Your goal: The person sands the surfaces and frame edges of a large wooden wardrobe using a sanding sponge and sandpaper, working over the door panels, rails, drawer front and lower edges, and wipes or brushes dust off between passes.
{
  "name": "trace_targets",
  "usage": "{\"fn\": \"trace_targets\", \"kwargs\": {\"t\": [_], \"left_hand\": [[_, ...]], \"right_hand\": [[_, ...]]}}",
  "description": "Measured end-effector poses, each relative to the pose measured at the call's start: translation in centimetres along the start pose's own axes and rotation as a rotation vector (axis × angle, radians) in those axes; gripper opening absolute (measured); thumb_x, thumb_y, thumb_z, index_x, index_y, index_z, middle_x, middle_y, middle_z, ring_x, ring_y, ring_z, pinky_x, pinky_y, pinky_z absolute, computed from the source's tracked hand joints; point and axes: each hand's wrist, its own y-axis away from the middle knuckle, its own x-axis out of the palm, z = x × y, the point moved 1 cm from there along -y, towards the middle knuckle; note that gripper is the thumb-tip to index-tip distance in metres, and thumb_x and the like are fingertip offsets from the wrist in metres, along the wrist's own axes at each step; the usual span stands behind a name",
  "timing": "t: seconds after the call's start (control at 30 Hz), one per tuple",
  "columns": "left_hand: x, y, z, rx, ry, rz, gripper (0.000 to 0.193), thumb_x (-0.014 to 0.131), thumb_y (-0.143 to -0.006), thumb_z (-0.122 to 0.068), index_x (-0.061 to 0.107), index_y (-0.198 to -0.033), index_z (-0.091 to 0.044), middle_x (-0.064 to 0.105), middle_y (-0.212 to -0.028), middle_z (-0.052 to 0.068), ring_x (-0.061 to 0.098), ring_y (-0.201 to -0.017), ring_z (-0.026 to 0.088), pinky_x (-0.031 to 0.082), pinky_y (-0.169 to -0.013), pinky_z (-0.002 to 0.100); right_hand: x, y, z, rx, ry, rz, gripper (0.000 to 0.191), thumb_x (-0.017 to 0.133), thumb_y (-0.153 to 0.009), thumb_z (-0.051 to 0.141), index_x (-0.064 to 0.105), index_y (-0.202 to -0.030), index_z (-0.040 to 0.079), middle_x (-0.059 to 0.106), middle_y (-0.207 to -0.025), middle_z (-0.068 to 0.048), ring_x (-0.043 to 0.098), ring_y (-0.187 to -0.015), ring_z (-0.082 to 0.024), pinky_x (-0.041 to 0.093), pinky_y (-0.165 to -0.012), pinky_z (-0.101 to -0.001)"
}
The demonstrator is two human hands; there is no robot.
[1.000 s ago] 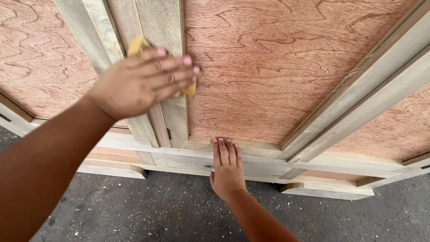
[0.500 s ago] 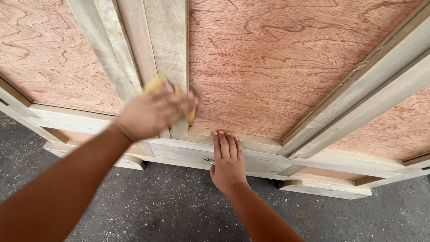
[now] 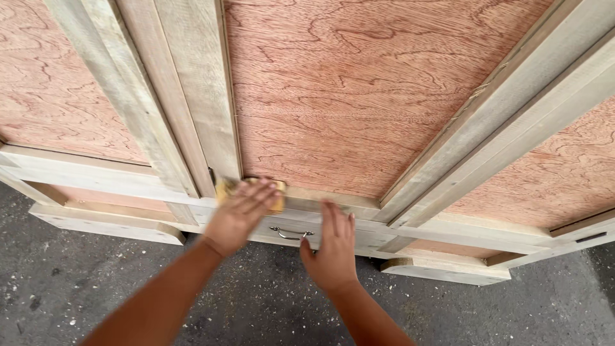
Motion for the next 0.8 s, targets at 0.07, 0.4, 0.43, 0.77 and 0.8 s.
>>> {"fn": "trace_targets", "kwargs": {"t": [0.07,0.4,0.43,0.77,0.8], "left_hand": [[2.9,-1.9,-4.3,-0.113,0.092,-0.08,0.052,0.059,-0.091,0.001,0.062,-0.141,-0.01,0.058,-0.151,0.007,0.046,-0.146,0.02,0.034,-0.125,0.046],[2.6,-4.2,-5.8,0.03,0.241,-0.097,0.035,0.061,-0.099,-0.002,0.066,-0.133,-0.008,0.063,-0.146,0.006,0.057,-0.141,0.021,0.043,-0.124,0.037],[0.7,-2.7,-4.1,-0.072,0.093,-0.128,0.037,0.061,-0.094,-0.002,0.067,-0.13,-0.008,0.064,-0.142,0.008,0.059,-0.137,0.023,0.043,-0.12,0.041],[0.5,4.1,-4.1,-1.596,0.187,-0.878,0.024,0.058,-0.11,-0.021,0.066,-0.114,0.001,0.072,-0.104,0.02,0.068,-0.091,0.033,0.053,-0.085,0.045],[1.3,3.4,-3.3,-1.604,0.332,-0.93,0.025,0.059,-0.106,-0.024,0.066,-0.111,-0.001,0.072,-0.1,0.016,0.068,-0.087,0.027,0.053,-0.08,0.041]], "right_hand": [[-1.5,0.7,-1.1,0.11,-0.128,-0.162,0.079,0.072,-0.082,0.014,0.035,-0.15,-0.001,0.04,-0.151,-0.023,0.033,-0.144,-0.04,0.023,-0.12,-0.0528],[-3.4,0.3,-4.4,-0.119,-0.312,-0.187,0.055,0.067,-0.083,0.001,0.054,-0.137,0.003,0.052,-0.139,-0.019,0.05,-0.134,-0.035,0.041,-0.114,-0.0439],[-3.1,-0.2,-4.3,-0.185,-0.295,-0.116,0.055,0.067,-0.083,0.002,0.054,-0.136,0.005,0.052,-0.14,-0.018,0.05,-0.134,-0.034,0.04,-0.114,-0.0432],[-0.2,-8.7,-3.6,-0.901,0.567,0.371,0.076,0.051,-0.088,0.027,0.028,-0.16,0.021,0.023,-0.168,0.001,0.02,-0.153,-0.019,0.011,-0.121,-0.0489],[0.1,-9.3,-3.7,-0.923,0.634,0.408,0.08,0.049,-0.088,0.03,0.023,-0.163,0.023,0.018,-0.171,0.002,0.017,-0.154,-0.018,0.009,-0.12,-0.0487]]}}
